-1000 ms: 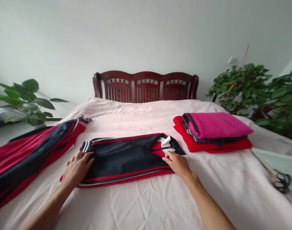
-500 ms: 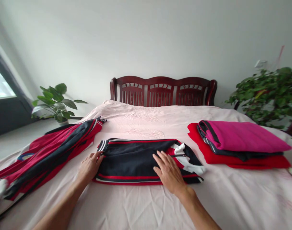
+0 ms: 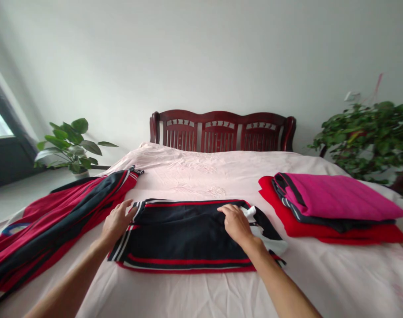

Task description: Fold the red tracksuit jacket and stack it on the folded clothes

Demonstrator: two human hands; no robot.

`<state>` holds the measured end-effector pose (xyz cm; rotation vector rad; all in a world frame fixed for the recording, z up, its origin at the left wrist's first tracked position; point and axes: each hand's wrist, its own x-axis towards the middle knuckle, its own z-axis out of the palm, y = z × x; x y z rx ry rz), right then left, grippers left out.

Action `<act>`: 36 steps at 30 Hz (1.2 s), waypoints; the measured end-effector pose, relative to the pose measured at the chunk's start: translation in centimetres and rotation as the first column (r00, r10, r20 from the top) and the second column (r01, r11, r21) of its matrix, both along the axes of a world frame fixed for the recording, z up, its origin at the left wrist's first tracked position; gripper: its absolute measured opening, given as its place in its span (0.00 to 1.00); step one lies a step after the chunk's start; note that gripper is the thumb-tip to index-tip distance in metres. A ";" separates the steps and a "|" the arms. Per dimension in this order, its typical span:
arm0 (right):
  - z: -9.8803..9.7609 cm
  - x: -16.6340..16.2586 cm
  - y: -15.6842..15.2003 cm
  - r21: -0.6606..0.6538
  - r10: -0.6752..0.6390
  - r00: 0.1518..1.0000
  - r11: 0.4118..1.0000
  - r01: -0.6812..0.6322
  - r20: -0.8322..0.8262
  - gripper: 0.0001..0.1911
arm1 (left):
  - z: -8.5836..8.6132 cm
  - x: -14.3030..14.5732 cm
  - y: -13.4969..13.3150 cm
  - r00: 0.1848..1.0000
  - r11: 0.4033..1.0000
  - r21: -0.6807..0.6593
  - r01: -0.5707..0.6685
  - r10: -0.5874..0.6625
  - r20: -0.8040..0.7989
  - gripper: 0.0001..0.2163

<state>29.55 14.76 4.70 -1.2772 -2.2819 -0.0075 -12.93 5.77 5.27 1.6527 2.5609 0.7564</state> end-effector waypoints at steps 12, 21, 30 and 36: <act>-0.8 2.1 3.4 0.039 0.064 0.965 0.996 -0.076 0.254 0.20 | 0.0 -2.2 4.8 0.987 0.986 -0.041 0.162 -0.161 0.026 0.15; -0.4 2.7 2.6 -0.131 0.059 0.958 0.991 -0.023 0.281 0.21 | -1.5 -3.3 5.8 0.962 0.979 -0.062 0.196 -0.179 0.205 0.09; 0.0 0.7 2.8 -0.163 0.074 0.979 0.986 -0.043 0.190 0.26 | -0.7 -3.8 5.6 0.903 0.970 -0.088 0.226 -0.175 0.391 0.25; -0.1 -1.8 2.9 -0.145 -0.001 0.943 0.988 0.052 0.333 0.22 | -1.0 -3.3 5.5 0.979 0.989 -0.099 0.106 -0.087 0.182 0.20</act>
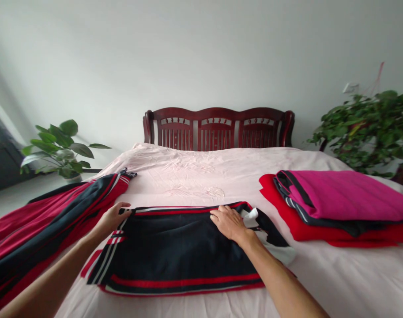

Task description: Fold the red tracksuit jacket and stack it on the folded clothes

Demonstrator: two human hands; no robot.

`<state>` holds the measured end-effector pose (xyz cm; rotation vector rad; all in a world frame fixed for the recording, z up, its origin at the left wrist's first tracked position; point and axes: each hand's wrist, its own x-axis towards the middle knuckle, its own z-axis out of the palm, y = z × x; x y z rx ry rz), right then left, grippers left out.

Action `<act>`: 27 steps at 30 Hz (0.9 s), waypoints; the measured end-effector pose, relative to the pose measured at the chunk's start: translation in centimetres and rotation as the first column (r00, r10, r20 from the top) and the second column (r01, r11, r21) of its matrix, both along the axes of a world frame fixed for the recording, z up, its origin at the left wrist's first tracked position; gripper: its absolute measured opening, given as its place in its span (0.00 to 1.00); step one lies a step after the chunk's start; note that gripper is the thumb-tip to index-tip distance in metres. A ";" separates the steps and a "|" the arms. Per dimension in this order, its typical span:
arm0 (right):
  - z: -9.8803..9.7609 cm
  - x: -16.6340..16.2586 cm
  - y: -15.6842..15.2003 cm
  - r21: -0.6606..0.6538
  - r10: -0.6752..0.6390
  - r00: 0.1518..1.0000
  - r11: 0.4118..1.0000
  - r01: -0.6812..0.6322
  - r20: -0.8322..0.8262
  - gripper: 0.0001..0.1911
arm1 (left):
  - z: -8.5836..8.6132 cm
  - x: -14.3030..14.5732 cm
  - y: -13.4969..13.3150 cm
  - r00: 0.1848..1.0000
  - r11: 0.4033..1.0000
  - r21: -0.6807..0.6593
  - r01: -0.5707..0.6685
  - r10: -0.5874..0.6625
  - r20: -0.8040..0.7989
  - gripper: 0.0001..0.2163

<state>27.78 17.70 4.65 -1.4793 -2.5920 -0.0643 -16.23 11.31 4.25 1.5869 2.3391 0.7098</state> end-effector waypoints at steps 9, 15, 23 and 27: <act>-2.1 2.2 2.1 0.077 -0.258 0.965 0.964 0.254 0.048 0.28 | 1.1 3.9 -2.0 0.935 0.993 0.076 0.093 -0.061 -0.351 0.22; -3.6 3.6 3.2 -0.048 -0.362 0.922 0.927 0.371 0.139 0.34 | -1.3 6.8 -2.3 0.776 0.935 -0.075 0.346 -0.330 -0.537 0.26; 0.4 1.7 2.1 -0.098 -0.463 0.876 0.874 0.477 0.133 0.33 | -1.2 7.4 -2.5 0.763 0.944 -0.130 0.305 -0.324 -0.559 0.27; 0.8 -2.6 -3.4 -0.029 -0.170 0.985 0.985 0.169 -0.026 0.33 | -0.8 8.1 -3.1 0.797 0.956 -0.124 0.267 -0.292 -0.528 0.24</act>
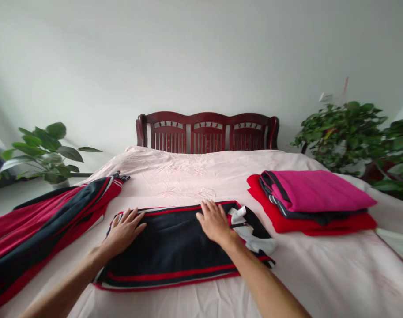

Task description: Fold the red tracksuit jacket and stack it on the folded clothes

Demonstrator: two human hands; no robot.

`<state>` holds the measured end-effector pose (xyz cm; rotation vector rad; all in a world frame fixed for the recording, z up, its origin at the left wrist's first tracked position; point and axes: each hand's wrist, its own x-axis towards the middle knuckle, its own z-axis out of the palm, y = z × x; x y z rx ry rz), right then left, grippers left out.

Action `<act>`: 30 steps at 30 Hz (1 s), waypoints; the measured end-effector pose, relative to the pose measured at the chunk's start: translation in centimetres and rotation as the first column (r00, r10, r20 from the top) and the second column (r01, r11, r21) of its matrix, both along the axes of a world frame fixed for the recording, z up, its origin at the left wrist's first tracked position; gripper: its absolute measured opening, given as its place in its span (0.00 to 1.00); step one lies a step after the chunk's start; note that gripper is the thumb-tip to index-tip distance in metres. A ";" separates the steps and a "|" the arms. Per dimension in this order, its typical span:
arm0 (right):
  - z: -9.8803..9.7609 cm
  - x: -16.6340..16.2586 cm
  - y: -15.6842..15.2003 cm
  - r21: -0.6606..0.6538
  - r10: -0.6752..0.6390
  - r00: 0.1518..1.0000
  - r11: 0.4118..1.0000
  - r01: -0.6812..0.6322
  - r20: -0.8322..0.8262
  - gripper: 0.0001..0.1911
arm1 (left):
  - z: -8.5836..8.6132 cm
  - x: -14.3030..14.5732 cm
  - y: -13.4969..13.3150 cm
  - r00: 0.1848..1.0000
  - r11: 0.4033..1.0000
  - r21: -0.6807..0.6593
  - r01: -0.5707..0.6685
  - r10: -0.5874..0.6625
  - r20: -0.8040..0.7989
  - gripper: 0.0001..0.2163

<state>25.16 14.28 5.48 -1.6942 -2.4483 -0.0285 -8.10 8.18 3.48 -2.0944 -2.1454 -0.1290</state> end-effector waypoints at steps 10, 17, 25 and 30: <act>-3.4 1.2 -1.1 -0.092 0.015 1.000 0.996 -0.015 -0.005 0.34 | -1.4 -0.6 -1.5 0.999 0.999 0.005 0.045 -0.046 0.019 0.26; -3.5 5.0 -2.0 -0.031 -0.080 0.995 0.996 0.082 0.062 0.32 | -2.0 -0.6 -1.3 0.995 0.996 0.073 0.048 -0.054 0.089 0.25; -3.7 5.2 -5.1 0.107 -0.085 0.996 0.991 0.080 0.040 0.28 | -0.6 -1.2 -3.4 0.939 0.992 0.118 0.033 -0.071 0.337 0.20; -5.6 3.4 -9.4 0.140 0.035 0.999 0.990 -0.031 -0.026 0.29 | -0.7 -3.4 -6.8 0.864 0.955 0.149 -0.256 0.157 0.479 0.23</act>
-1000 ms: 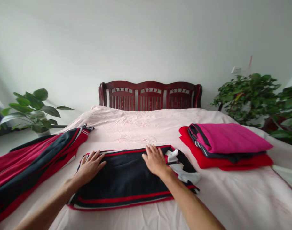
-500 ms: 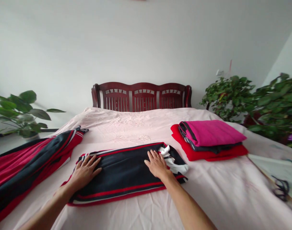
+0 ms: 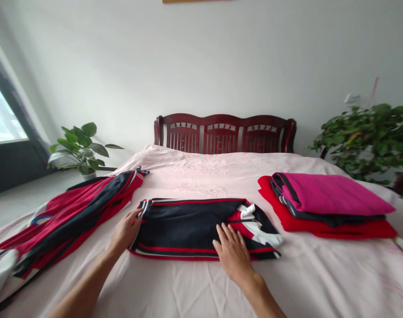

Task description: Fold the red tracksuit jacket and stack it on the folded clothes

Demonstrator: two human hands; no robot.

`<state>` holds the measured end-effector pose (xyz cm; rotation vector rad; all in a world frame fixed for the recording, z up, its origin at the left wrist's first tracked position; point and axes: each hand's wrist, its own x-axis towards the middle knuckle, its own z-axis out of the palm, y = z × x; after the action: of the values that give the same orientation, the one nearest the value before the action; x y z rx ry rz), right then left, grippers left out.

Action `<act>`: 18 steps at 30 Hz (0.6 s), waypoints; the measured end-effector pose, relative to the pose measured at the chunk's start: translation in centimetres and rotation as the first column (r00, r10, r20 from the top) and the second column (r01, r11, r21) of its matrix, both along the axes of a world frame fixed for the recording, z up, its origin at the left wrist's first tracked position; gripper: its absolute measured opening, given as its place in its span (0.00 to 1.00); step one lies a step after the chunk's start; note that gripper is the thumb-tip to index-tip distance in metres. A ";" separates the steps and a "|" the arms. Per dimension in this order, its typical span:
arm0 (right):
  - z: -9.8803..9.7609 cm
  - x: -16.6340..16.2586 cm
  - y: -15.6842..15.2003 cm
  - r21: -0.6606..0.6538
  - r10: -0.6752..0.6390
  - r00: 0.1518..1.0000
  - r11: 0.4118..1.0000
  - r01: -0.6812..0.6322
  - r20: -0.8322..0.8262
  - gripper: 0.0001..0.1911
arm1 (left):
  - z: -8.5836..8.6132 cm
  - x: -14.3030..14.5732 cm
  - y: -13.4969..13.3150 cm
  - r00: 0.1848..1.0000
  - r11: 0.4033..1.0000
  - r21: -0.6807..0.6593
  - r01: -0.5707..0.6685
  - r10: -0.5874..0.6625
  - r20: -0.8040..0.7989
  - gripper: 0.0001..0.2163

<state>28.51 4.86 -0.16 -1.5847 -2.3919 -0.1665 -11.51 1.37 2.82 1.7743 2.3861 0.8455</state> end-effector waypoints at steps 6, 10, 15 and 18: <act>-1.2 -0.6 -1.2 0.087 -0.003 0.999 0.996 0.006 -0.035 0.27 | -0.7 -1.7 -3.0 0.967 0.976 -0.042 -0.215 0.219 0.131 0.26; -1.2 -0.5 -0.9 0.109 -0.005 0.999 0.994 0.010 -0.043 0.27 | -0.5 -2.2 -3.4 0.967 0.982 -0.099 -0.163 0.179 0.181 0.24; -1.6 -0.3 -0.7 0.121 0.008 0.998 0.993 0.000 -0.065 0.26 | 0.1 -3.8 -3.7 0.943 0.993 -0.117 0.023 0.017 0.331 0.20; -1.8 -0.2 -0.6 0.133 0.012 0.997 0.991 -0.001 -0.081 0.25 | -0.1 -4.8 -4.0 0.903 0.988 -0.103 0.118 -0.064 0.425 0.22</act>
<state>28.27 4.28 -1.93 -1.4946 -2.2741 -0.2495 -16.29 -2.58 2.75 1.4618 2.0150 0.9304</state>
